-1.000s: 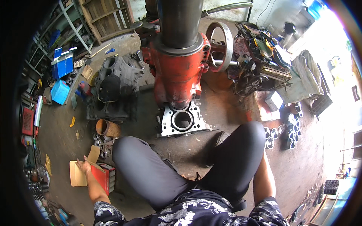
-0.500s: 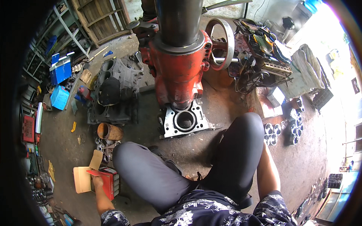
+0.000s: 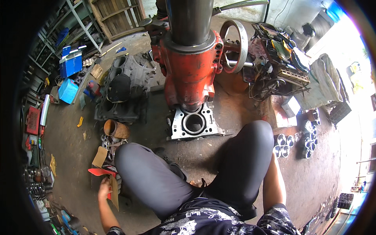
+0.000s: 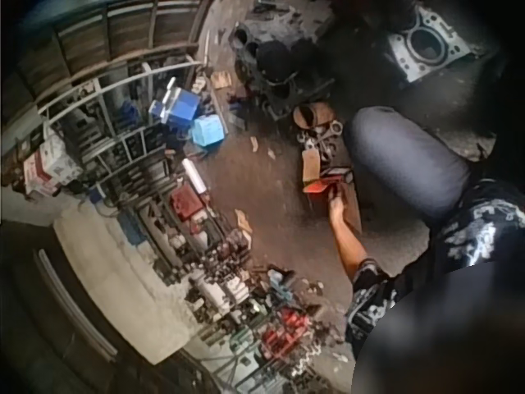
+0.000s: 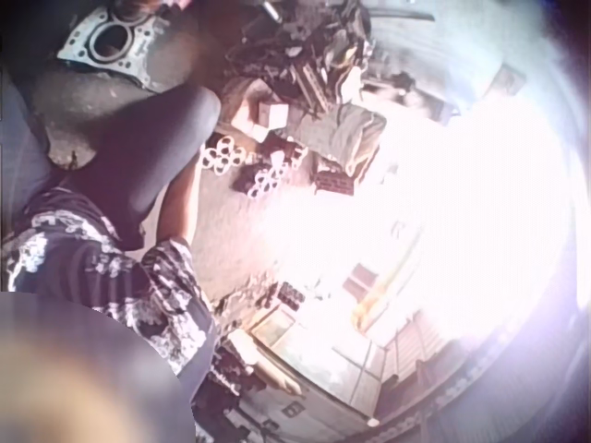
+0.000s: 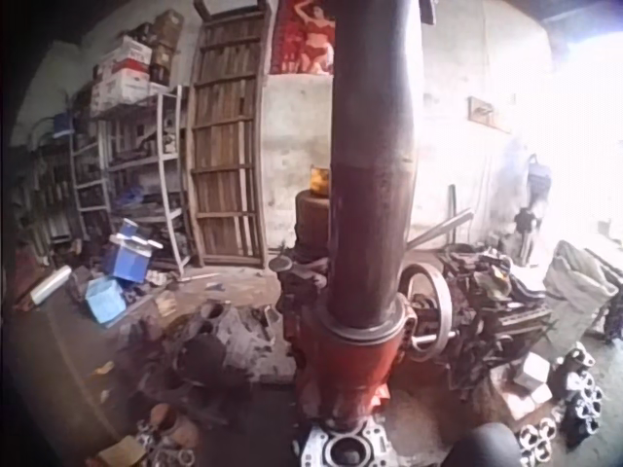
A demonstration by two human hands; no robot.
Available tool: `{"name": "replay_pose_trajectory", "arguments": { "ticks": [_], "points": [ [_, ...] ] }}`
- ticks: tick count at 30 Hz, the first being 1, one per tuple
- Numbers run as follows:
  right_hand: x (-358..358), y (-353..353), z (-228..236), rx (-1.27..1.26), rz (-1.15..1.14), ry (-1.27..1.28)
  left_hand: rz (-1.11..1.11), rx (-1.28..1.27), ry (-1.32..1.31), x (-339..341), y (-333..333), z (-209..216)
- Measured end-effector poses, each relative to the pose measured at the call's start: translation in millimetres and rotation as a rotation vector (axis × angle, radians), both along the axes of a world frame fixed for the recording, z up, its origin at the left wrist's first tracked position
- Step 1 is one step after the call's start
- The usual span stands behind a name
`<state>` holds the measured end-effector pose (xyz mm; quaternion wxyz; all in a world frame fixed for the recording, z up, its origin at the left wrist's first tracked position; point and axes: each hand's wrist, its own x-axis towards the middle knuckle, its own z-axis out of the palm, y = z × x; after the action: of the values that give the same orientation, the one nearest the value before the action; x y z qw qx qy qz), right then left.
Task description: The person sits on the floor and repeatedly opens brown paper packages to remove cylindrical metal parts. They place the parts into a cardboard box and continue unpacking additional packages in the same manner.
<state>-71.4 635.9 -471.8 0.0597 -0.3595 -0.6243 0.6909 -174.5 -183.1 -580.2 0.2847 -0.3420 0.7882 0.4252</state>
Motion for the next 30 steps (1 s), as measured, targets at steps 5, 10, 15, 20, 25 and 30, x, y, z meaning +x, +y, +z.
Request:
{"name": "replay_pose_trajectory", "arguments": {
  "ticks": [5, 10, 15, 20, 25, 30],
  "points": [
    [-1.3, 2.1, -0.9, 0.010, 0.016, 0.008, -0.377, -0.641, 0.242, 23.2, 16.5, -48.8],
    [-10.8, -1.2, 3.7, 0.041, 0.054, 0.030, -0.486, -0.815, 0.459, 16.8, 20.9, -67.6],
    [-41.7, -10.4, 10.5, 0.130, 0.159, 0.074, -0.410, -0.925, 0.345, 16.0, 20.2, -91.7],
    [-125.1, -42.1, 34.8, 0.326, 0.385, 0.180, -0.342, -0.845, 0.296, 45.6, 51.7, -109.0],
    [-238.0, -104.4, 66.3, 0.486, 0.624, 0.351, -0.277, -0.505, 0.477, 67.9, 88.3, -69.9],
    [-303.0, -148.6, 78.7, 0.592, 0.719, 0.423, -0.193, -0.957, 0.829, 22.7, 52.6, -1.2]
  ]
}}
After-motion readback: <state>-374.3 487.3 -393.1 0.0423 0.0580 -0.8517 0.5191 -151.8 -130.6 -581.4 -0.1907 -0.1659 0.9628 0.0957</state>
